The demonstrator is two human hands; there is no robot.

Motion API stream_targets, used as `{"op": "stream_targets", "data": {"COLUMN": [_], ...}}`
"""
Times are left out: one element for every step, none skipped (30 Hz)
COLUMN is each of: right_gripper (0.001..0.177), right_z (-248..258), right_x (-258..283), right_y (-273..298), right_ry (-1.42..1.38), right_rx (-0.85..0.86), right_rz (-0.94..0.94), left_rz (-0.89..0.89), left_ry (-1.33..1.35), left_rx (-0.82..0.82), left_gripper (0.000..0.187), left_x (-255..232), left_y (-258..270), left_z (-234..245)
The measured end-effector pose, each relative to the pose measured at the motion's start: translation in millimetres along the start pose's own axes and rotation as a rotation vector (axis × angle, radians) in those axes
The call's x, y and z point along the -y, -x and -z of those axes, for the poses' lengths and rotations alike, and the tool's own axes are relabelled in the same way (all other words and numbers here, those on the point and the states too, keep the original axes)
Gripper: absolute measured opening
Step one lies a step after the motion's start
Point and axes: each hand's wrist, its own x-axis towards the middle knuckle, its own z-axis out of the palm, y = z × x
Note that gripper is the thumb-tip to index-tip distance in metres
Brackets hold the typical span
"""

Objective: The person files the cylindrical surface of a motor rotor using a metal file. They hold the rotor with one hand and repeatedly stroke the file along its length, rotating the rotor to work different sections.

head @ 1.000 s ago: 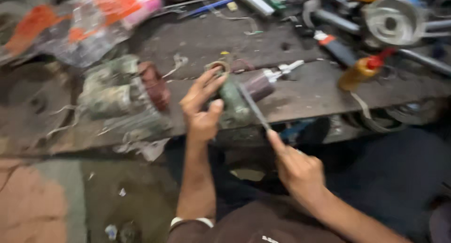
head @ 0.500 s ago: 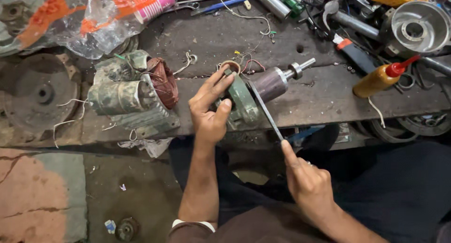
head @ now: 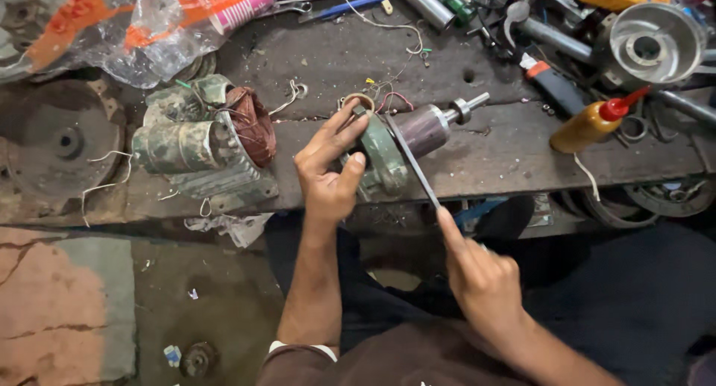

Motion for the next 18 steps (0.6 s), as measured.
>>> {"op": "stream_targets", "data": {"right_gripper": [0.066,0.066,0.066,0.065,0.064,0.063,0.063,0.061,0.06,0.059,0.059,0.06,0.061,0.062,0.064,0.066,0.066,0.065], "right_z": [-4.2,-10.2,-18.7,-23.4,-25.3,-26.2,-24.3,-21.1,-15.7,-12.3,-8.1,-5.1,-2.7,1.7,2.5,3.5,3.7,4.4], "right_x": [-1.7,-2.8,-4.5,-7.5,-11.8,-16.8,-20.2,-24.6,-31.4,-37.4,-42.6,-47.8,-51.9,-57.4,-61.2,-63.7,-65.5,-65.9], "right_y": [-6.4,-15.4,-29.1,-41.0,-52.0,-61.1,-61.8,-59.3,-54.1,-47.4,-35.5,-23.2,-8.7,4.2,13.3,20.9,25.5,28.7], "right_ry": [-0.023,-0.027,-0.034,-0.04,-0.188,-0.336,-0.483,-0.78,-1.073,-1.362,-1.536,-1.709,-1.88,-1.966,-2.062,-2.157,-2.194,-2.231], "right_rx": [-0.005,-0.03,-0.06,-0.089,-0.055,-0.018,0.029,0.072,0.12,0.17,0.135,0.096,0.052,0.067,0.074,0.082,0.082,0.083], "right_rz": [0.013,0.028,0.052,0.075,0.048,0.022,-0.012,-0.174,-0.344,-0.52,-0.531,-0.542,-0.562,-0.587,-0.6,-0.613,-0.615,-0.616], "left_rz": [-0.004,-0.008,-0.019,-0.002,0.013,0.027,0.017,0.008,0.003,-0.021,-0.034,-0.046,-0.035,-0.025,-0.024,-0.006,0.007,0.02], "left_ry": [0.017,0.035,0.048,0.079,0.108,0.137,0.121,0.104,0.09,0.086,0.088,0.089,0.102,0.115,0.121,0.121,0.121,0.121], "left_rx": [0.005,0.01,0.011,-0.01,-0.034,-0.059,-0.063,-0.067,-0.07,-0.064,-0.061,-0.058,-0.042,-0.027,-0.006,-0.006,-0.001,0.005], "left_gripper": [0.042,0.041,0.041,0.041,0.041,0.041,0.041,0.041,0.041,0.041,0.041,0.041,0.041,0.042,0.042,0.042,0.042,0.042], "left_x": [-0.1,-0.6,-1.1,-2.5,-4.2,-5.3,-6.7,-7.3,-6.9,-4.3,-2.0,1.3,4.4,7.0,8.9,8.5,8.7,8.2], "left_y": [0.1,0.5,-0.6,-0.5,-0.5,-1.0,1.9,4.3,5.1,2.7,3.3,3.1,5.4,7.3,6.3,7.1,5.6,4.2], "left_z": [0.8,1.6,2.6,2.5,2.2,2.7,2.8,2.8,3.2,3.9,2.6,2.1,2.4,3.2,6.0,6.3,6.8,6.9]}}
